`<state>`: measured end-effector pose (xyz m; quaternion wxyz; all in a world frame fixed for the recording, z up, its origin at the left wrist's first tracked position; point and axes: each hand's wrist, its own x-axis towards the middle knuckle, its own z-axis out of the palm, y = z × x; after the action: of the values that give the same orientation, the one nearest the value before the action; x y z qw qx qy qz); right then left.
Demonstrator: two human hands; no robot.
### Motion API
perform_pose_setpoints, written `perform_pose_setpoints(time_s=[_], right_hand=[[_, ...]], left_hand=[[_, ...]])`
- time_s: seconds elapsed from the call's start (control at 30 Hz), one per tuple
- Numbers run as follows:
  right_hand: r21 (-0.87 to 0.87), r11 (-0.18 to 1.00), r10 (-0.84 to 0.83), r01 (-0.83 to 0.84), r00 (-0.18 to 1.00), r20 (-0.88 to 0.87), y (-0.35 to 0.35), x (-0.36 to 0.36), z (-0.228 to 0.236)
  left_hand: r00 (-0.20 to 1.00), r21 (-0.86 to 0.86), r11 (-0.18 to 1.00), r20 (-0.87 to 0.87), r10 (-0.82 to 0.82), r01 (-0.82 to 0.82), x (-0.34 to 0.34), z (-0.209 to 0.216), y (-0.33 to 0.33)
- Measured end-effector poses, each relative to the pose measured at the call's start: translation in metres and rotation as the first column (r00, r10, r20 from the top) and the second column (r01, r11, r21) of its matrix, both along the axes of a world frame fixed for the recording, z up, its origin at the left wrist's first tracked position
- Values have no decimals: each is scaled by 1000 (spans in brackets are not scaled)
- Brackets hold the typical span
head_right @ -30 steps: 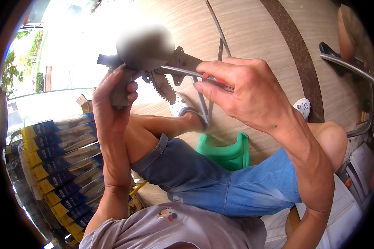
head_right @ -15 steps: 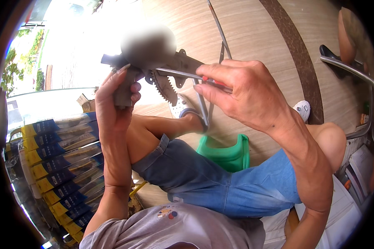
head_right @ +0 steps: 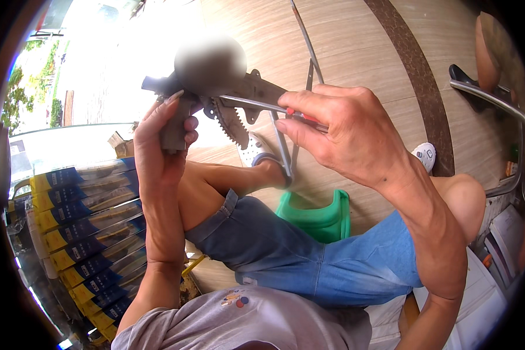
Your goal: The person disassembles a small electric motor while sitting on the floor. They use a screwdriver to remove screws from the motor housing and a metal plate, then separate the components to reveal the internal copper windings.
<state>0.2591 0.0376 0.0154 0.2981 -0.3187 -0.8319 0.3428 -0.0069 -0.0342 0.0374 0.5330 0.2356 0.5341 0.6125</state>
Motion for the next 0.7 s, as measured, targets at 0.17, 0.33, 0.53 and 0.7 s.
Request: perform_pose_setpoints(time_s=[0.17, 0.33, 0.53, 0.7], right_hand=[[8, 1000, 3, -3, 1000, 9, 1, 0, 1], [71, 997, 0, -2, 1000, 28, 0, 1, -2], [96, 995, -7, -1, 997, 77, 0, 2, 2], [-45, 998, 41, -39, 997, 57, 9, 5, 12]], left_hand=[[1000, -8, 1000, -5, 5, -5, 0, 1, 0], [1000, -11, 1000, -9, 11, -11, 1, 0, 0], [1000, -24, 1000, -22, 16, -17, 1, -1, 0], [996, -48, 999, -86, -24, 20, 6, 0, 1]])
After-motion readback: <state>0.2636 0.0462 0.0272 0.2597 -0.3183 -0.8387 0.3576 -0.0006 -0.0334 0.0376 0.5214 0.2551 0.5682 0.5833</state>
